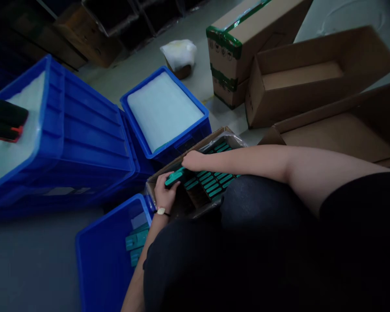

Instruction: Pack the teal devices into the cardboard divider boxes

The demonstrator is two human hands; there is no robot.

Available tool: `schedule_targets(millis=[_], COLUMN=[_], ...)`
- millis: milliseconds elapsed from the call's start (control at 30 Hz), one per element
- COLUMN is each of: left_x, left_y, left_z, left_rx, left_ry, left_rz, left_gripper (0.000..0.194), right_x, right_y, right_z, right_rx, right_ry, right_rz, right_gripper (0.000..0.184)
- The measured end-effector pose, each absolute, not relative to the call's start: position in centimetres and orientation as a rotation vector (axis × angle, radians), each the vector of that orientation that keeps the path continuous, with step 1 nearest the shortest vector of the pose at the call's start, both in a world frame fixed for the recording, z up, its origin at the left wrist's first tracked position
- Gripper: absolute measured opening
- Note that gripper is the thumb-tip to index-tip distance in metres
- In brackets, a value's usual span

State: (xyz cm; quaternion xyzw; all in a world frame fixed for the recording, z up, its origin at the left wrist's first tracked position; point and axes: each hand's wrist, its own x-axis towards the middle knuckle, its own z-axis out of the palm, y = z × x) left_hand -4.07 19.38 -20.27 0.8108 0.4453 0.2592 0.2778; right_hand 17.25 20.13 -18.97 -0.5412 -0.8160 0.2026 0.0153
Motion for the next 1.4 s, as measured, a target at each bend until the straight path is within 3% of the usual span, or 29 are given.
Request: schedule_targets(millis=[67,200,400,700,967,1100,1300,1400], left_x=[-4.0,-4.0,-4.4,-4.6,-4.4,-4.2,-4.6,-4.6], left_y=[19.5,19.8,20.0,20.1,19.7,19.6,20.2,20.4], left_z=[-20.1,-20.0,-20.2,-20.9,-20.1,-19.9,-21.0,-21.5], left_rx=[2.274,2.336,2.292,1.991,2.351,2.484,2.664,2.677], left_ry=[1.176,1.135,1.269,1.295,1.333,1.151,1.571,1.556], left_rz=[0.743,0.785,0.900,0.761,0.744,0.573,0.015,-0.153], left_gripper=[0.034,0.041,0.024,0.025,0.020,0.022,0.062,0.043], right_x=[17.4,18.1,17.7,17.2,17.6,17.6,17.6,18.0], right_y=[20.0,19.7,19.6,20.2,19.5,19.6,20.4,20.3], right_z=[-18.3,-17.3,-16.9,-17.3,-18.0,-18.4,-18.4,-18.0], right_rx=[-1.645,-1.566,-1.389,-1.246,-1.150,-1.203,-1.184,-1.214], right_ry=[-2.537,-2.428,-2.442,-2.416,-2.120,-2.099,-2.240,-2.189], right_rz=[0.555,0.399,0.202,0.436,0.622,0.625,0.525,0.508], right_gripper=[0.016,0.028,0.029,0.031,0.026,0.029,0.026,0.024])
